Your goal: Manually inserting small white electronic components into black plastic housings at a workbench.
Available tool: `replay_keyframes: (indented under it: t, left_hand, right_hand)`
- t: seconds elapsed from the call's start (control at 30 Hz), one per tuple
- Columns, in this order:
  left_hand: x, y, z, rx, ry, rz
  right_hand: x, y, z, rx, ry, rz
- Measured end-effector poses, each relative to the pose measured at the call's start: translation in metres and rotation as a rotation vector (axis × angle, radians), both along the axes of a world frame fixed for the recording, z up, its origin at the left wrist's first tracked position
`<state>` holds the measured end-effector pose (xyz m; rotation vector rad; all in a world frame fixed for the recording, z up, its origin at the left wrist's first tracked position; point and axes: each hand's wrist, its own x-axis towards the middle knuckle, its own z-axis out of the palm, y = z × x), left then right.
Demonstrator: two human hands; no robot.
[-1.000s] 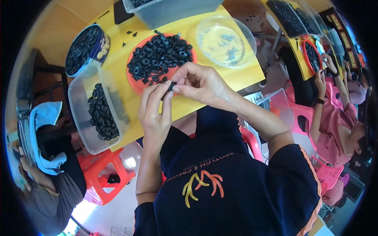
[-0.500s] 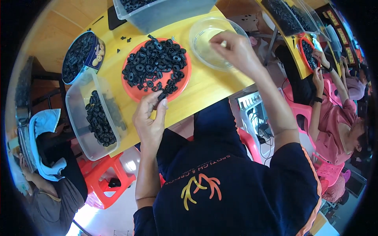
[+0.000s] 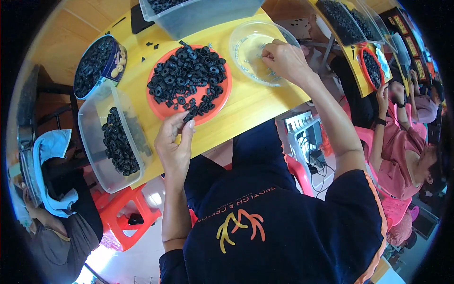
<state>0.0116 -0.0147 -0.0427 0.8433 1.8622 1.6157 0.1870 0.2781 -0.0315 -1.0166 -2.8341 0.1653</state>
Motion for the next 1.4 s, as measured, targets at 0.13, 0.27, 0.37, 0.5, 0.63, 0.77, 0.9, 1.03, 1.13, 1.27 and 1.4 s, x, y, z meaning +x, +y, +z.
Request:
replay_keyframes:
  t: [0.13, 0.27, 0.37, 0.5, 0.63, 0.77, 0.9, 1.03, 1.13, 1.27, 1.4]
  left_hand:
    - [-0.002, -0.002, 0.0, 0.039, -0.08, -0.027]
    - [0.002, 0.0, 0.01, 0.066, -0.158, -0.001]
    - [0.005, 0.004, 0.012, 0.195, -0.223, -0.08]
    - [0.008, 0.008, 0.018, 0.236, -0.239, -0.114]
    - [0.008, 0.005, 0.017, 0.276, -0.241, -0.134]
    - [0.006, -0.002, 0.017, 0.253, -0.215, -0.148]
    - [0.005, -0.004, 0.016, 0.248, -0.228, -0.171]
    - [0.006, -0.007, 0.016, 0.261, -0.255, -0.191]
    - [0.008, -0.008, 0.013, 0.256, -0.226, -0.195]
    - [0.015, -0.017, 0.012, 0.257, -0.31, -0.302]
    - [0.016, -0.025, 0.002, 0.288, -0.371, -0.388]
  right_hand:
    - [0.004, -0.003, 0.009, -0.064, 0.166, 0.011]
    - [-0.002, -0.023, 0.03, -0.635, 0.401, 0.015]
    - [-0.012, -0.054, 0.051, -1.056, 0.569, 0.103]
    - [-0.027, -0.092, 0.061, -1.22, 0.58, 0.309]
    - [-0.042, -0.11, 0.058, -1.352, 0.521, 0.398]
    - [-0.051, -0.117, 0.056, -1.424, 0.479, 0.4]
    - [-0.052, -0.121, 0.057, -1.438, 0.498, 0.366]
    - [-0.052, -0.125, 0.056, -1.426, 0.484, 0.342]
    - [-0.05, -0.126, 0.056, -1.471, 0.405, 0.319]
    - [-0.043, -0.128, 0.044, -1.682, 0.273, 0.261]
    - [-0.038, -0.132, 0.033, -1.646, 0.152, 0.204]
